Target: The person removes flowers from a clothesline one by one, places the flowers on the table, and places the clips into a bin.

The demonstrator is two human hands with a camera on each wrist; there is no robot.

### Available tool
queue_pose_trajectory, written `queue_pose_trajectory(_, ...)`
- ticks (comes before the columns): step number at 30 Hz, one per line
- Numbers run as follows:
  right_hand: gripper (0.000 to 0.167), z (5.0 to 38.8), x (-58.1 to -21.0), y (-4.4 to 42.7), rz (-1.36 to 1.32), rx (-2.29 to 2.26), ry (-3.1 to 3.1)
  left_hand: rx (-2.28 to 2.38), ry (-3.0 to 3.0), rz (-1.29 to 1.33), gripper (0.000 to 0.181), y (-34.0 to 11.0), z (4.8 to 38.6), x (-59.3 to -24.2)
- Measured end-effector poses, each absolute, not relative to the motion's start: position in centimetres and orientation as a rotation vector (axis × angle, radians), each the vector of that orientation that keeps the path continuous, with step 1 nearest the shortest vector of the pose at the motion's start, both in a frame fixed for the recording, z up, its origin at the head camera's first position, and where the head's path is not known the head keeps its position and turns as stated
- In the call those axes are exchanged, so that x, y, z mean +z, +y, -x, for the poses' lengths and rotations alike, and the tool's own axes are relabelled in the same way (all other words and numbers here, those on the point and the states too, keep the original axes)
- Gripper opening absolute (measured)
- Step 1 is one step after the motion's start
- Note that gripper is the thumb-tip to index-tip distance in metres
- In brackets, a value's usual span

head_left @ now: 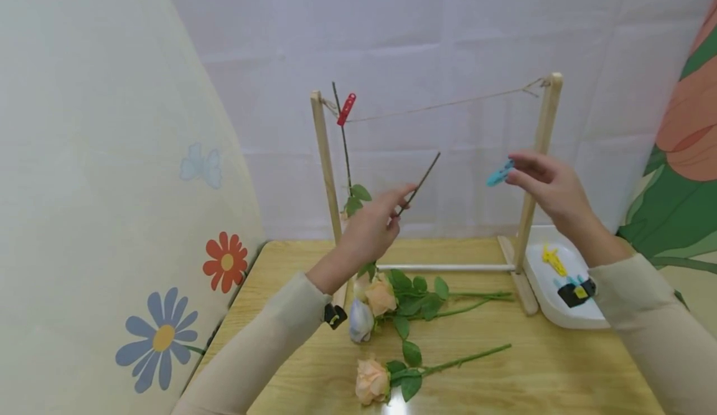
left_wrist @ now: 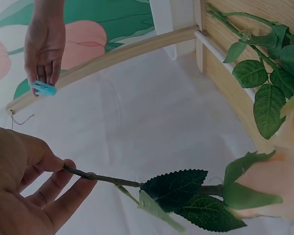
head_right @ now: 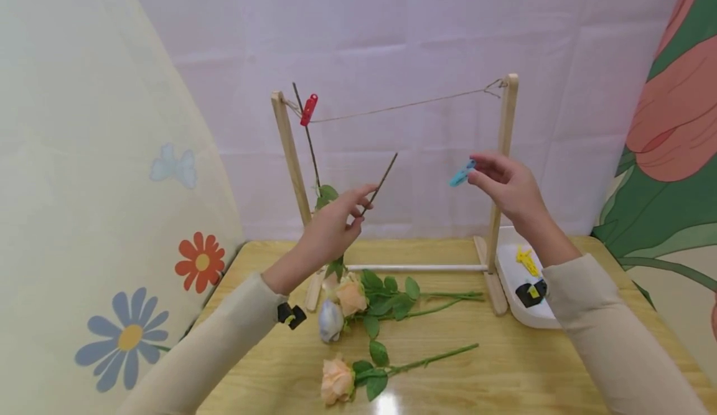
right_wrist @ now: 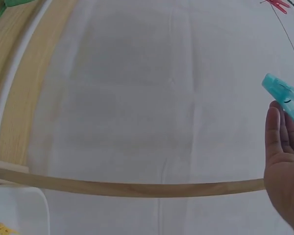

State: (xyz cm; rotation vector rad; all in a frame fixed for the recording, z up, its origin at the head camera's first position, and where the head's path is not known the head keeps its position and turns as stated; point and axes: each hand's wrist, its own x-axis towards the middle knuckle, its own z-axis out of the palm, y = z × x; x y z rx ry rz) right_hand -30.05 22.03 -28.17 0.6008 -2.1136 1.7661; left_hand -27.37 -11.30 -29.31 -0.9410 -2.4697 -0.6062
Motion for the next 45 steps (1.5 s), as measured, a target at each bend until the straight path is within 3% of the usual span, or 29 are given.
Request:
queue_pose_trajectory(12, 0.032, 29.1, -30.1, 24.9, -0.410, 1.691, -2.232, -0.349, -2.510, 1.004, 0.068, -10.6, 26.0, -30.3)
queue_pose_trajectory(24, 0.029, 28.4, -32.2, 27.1, -0.619, 2.014, -1.987, -0.132, -2.592, 1.041, 0.073, -9.7, 24.1, -31.8)
queue_pose_trajectory(45, 0.027, 27.4, -34.6, 30.1, -0.237, 1.706, -2.388, 0.084, -2.531, 1.208, 0.082, -8.1, 21.5, -33.6)
